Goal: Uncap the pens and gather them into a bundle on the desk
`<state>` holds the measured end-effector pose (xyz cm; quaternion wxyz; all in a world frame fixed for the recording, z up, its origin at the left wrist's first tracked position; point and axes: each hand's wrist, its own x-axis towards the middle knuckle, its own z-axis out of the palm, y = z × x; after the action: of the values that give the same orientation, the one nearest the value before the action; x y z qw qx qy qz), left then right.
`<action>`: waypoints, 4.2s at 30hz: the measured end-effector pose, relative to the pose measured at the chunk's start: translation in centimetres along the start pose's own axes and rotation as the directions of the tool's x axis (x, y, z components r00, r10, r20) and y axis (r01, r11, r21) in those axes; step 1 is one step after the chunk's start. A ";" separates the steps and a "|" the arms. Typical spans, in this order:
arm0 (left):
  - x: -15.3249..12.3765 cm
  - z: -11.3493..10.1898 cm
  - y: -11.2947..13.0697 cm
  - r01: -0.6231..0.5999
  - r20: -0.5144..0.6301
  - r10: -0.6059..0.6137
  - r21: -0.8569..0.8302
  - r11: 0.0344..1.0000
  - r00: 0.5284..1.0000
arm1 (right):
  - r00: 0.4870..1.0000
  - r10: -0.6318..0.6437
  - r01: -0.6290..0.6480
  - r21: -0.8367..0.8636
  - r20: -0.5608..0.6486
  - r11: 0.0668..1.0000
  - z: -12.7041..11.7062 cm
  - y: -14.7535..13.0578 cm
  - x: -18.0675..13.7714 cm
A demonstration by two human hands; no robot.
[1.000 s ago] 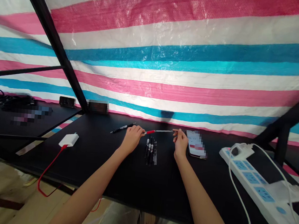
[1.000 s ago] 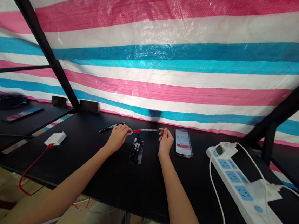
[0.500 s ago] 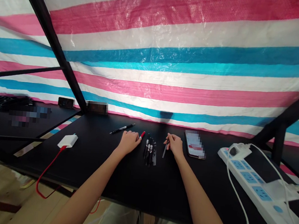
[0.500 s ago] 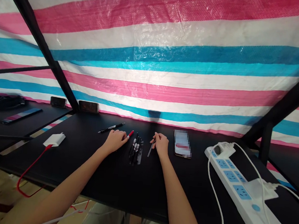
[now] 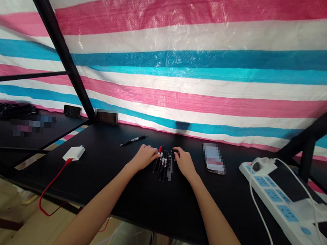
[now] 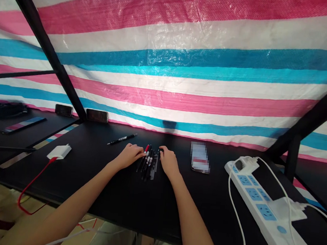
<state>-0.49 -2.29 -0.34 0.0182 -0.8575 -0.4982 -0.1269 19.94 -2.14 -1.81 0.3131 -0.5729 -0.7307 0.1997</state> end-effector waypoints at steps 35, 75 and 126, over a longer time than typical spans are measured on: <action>-0.8 1.1 -5.5 0.466 -0.262 -0.396 0.315 0.827 0.880 | 0.992 -0.052 0.092 -0.379 0.116 0.921 -0.5 -1.6 -0.8; 0.0 -1.7 -0.5 0.193 -0.274 -0.157 0.110 0.975 0.949 | 0.816 0.426 0.028 0.762 -0.391 0.647 -2.6 2.2 1.5; -0.1 -0.7 -0.4 0.133 0.150 -0.161 0.179 0.975 0.976 | 0.997 0.053 -0.065 0.220 0.057 0.973 -0.5 0.1 0.5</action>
<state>-1.05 -2.29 0.28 0.0400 -0.8212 -0.5691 -0.0146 20.25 -1.70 -1.37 0.3502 -0.5506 -0.6942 0.3038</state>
